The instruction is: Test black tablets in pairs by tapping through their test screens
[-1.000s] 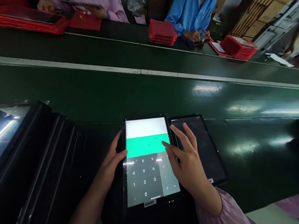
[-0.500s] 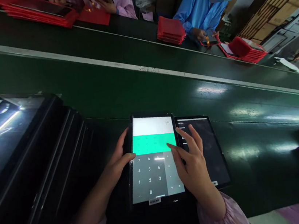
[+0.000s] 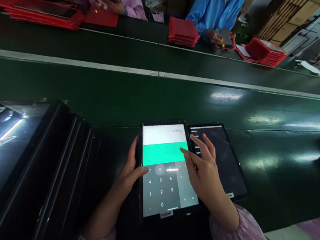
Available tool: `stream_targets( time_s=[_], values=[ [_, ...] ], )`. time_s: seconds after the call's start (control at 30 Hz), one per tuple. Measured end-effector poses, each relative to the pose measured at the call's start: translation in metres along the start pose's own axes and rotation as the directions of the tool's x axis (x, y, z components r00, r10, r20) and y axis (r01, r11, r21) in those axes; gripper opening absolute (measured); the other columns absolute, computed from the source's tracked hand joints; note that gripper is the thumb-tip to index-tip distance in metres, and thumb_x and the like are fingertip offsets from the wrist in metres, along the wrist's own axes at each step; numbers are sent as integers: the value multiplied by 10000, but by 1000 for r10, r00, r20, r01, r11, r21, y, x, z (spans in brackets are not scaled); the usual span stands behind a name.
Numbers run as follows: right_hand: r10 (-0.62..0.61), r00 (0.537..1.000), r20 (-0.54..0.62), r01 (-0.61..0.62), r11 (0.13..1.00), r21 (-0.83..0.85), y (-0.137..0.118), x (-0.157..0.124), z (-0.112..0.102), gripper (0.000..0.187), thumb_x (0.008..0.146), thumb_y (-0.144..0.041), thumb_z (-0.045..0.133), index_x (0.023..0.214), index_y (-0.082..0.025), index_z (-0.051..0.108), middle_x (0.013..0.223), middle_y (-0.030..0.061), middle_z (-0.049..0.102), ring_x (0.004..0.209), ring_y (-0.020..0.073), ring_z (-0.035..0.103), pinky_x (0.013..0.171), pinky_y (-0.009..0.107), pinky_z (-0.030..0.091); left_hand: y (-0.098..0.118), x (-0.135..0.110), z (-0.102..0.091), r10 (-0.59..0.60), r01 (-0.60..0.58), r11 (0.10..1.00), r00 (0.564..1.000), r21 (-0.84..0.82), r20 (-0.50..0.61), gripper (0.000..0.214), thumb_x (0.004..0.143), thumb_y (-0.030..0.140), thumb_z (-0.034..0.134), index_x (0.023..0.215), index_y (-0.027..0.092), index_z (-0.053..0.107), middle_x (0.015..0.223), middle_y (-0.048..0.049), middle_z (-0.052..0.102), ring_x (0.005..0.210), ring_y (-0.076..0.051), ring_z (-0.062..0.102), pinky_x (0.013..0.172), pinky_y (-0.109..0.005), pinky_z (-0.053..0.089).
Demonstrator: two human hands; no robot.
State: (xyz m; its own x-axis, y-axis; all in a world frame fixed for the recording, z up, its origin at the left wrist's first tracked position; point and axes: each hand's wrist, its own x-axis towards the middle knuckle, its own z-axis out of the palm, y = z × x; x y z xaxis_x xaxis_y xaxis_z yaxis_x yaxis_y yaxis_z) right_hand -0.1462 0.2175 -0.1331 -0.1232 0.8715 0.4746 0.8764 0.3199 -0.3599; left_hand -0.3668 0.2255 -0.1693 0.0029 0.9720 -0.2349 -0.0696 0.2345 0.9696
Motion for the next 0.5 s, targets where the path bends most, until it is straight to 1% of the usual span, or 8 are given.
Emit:
stream_targets(
  time_s=[0.07,0.13,0.27,0.33,0.43,0.5],
  values=[
    [-46,998,33,46,999,13,-3,0,2,365,1110,-247,489,1191,-282,843,1535,114,641,1602,429,379,1137,709,549,3,0,1,-30,30,998,1000,-48,-8,942,812,349,675,1706,306,380,1747,-53,469,1644,-401,339,1334,-572,293],
    [-71,997,43,70,997,14,-5,0,2,361,1108,-246,494,1185,-289,845,1544,97,642,1601,421,386,1139,690,557,6,0,2,-37,36,997,999,-75,-17,943,811,315,649,1711,268,368,1758,-62,450,1645,-379,344,1348,-546,265],
    [-10,999,-33,10,1000,-11,-2,1,0,378,1106,-217,476,1078,-227,853,1427,133,711,1549,410,458,1129,677,571,9,0,4,-25,22,997,999,-75,-39,909,829,300,610,1705,238,377,1758,-43,452,1665,-342,304,1369,-502,216],
    [-13,999,-34,12,1000,-27,-1,0,0,373,1105,-213,477,1076,-216,849,1412,146,708,1554,411,451,1128,671,575,9,0,4,-21,18,998,999,-67,-45,876,836,308,617,1687,244,420,1731,-37,495,1666,-348,300,1364,-508,240],
    [-75,997,25,76,996,-37,-3,0,1,356,1104,-225,488,1174,-248,836,1512,134,642,1596,423,390,1134,680,567,7,3,0,-36,30,995,997,-92,-65,829,821,342,672,1632,255,518,1670,-46,575,1651,-384,328,1337,-535,317],
    [-91,995,35,92,996,-22,-2,0,0,363,1109,-234,480,1194,-256,832,1540,129,622,1600,423,381,1131,678,567,4,7,-4,-46,38,993,996,-114,-72,810,796,373,721,1585,254,577,1638,-56,610,1633,-402,360,1316,-536,360]
  ],
)
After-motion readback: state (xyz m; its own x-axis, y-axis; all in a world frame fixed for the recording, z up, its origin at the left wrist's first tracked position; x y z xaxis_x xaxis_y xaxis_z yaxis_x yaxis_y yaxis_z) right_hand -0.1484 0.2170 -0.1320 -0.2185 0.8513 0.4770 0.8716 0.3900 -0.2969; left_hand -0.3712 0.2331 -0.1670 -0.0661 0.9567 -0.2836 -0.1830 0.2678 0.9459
